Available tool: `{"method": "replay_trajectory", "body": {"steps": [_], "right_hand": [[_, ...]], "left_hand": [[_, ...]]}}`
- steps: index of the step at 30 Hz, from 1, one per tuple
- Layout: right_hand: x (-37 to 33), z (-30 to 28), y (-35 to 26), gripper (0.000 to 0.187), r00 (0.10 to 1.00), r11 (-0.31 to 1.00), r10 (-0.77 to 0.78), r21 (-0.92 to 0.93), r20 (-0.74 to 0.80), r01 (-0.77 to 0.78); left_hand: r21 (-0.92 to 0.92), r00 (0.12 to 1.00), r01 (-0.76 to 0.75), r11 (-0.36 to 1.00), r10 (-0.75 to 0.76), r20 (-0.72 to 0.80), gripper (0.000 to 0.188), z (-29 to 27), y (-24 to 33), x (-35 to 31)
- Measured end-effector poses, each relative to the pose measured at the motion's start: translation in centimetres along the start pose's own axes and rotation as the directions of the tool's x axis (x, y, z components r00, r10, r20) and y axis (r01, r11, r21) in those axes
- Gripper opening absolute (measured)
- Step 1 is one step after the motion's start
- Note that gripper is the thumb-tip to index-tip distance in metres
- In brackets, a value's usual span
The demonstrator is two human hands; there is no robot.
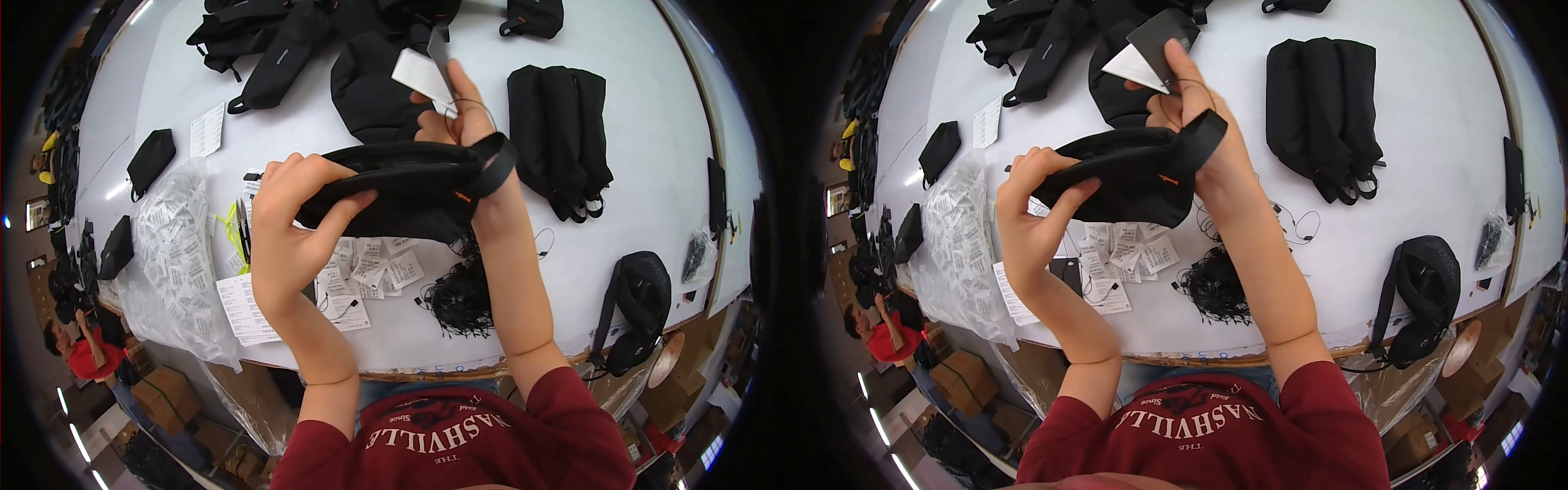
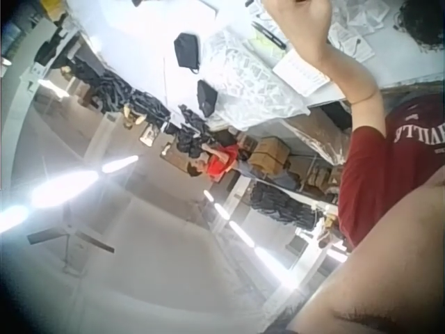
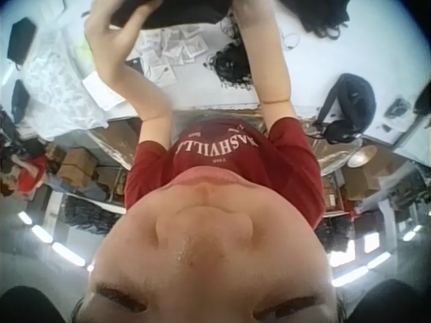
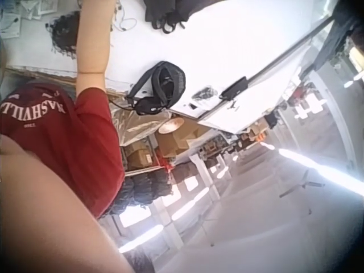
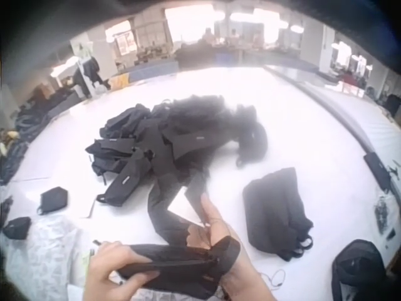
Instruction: Packing black fabric pouches with instruction cards and sealing them.
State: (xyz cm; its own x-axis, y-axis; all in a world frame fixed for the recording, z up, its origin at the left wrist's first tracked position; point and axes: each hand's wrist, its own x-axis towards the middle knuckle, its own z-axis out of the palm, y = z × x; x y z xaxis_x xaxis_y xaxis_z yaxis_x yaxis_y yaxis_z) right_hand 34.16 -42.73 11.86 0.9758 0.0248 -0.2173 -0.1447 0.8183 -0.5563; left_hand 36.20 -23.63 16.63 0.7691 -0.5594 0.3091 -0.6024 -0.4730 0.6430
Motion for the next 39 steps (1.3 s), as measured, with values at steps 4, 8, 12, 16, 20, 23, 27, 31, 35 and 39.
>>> {"method": "replay_trajectory", "body": {"steps": [4,8,12,16,20,23,27,31,35,39], "right_hand": [[0.4,-1.4,-2.6,0.046,0.748,0.71,-0.63,-0.546,-0.211,0.444],[-1.7,-0.4,-3.3,0.032,0.877,0.482,-0.455,-0.786,0.152,0.387],[-2.7,1.6,-2.9,0.027,0.969,0.008,-0.063,-0.971,0.238,0.239],[-3.2,2.1,-3.1,0.027,0.975,-0.135,-0.031,-0.967,0.221,0.215],[-3.2,2.7,-2.7,0.028,0.984,-0.131,-0.05,-0.978,0.17,0.163],[-3.1,2.4,-1.7,0.024,0.967,-0.162,-0.084,-0.96,0.242,0.226],[-3.1,2.3,-1.8,0.022,0.985,0.054,-0.061,-0.985,0.162,0.165],[-3.2,2.7,-3.1,0.024,0.981,-0.071,0.084,-0.981,0.175,0.181],[-2.7,1.9,-2.3,0.024,0.97,-0.093,0.011,-0.965,0.244,0.244],[-2.1,1.7,-1.7,0.018,0.954,-0.178,-0.193,-0.965,0.228,0.195]], "left_hand": [[0.038,0.999,0.042,0.998,-0.042,0.009,0.013,-0.7,-0.2,-0.5],[0.07,0.987,0.099,0.993,-0.107,0.118,0.016,-1.0,-0.4,-0.8],[-0.035,0.999,-0.008,0.999,0.009,0.041,0.02,-0.6,-0.1,-0.4],[-0.027,0.991,0.005,1.0,-0.001,0.134,0.019,-0.4,-0.1,-0.2],[0.049,0.998,-0.01,0.999,0.007,0.066,0.017,-0.2,-0.5,-0.1],[0.02,0.997,-0.055,0.998,0.054,0.049,0.016,-0.4,-0.8,0.1],[0.045,0.997,-0.001,0.999,-0.003,0.074,0.015,-0.3,-1.3,-0.1],[0.06,0.999,0.013,0.998,-0.016,0.044,0.013,-0.4,-1.5,-0.2],[0.098,0.981,0.025,0.995,-0.006,-0.193,0.021,0.0,-4.2,0.3],[0.197,0.81,0.555,0.808,-0.47,-0.351,0.038,-1.3,-11.2,-4.2]]}}
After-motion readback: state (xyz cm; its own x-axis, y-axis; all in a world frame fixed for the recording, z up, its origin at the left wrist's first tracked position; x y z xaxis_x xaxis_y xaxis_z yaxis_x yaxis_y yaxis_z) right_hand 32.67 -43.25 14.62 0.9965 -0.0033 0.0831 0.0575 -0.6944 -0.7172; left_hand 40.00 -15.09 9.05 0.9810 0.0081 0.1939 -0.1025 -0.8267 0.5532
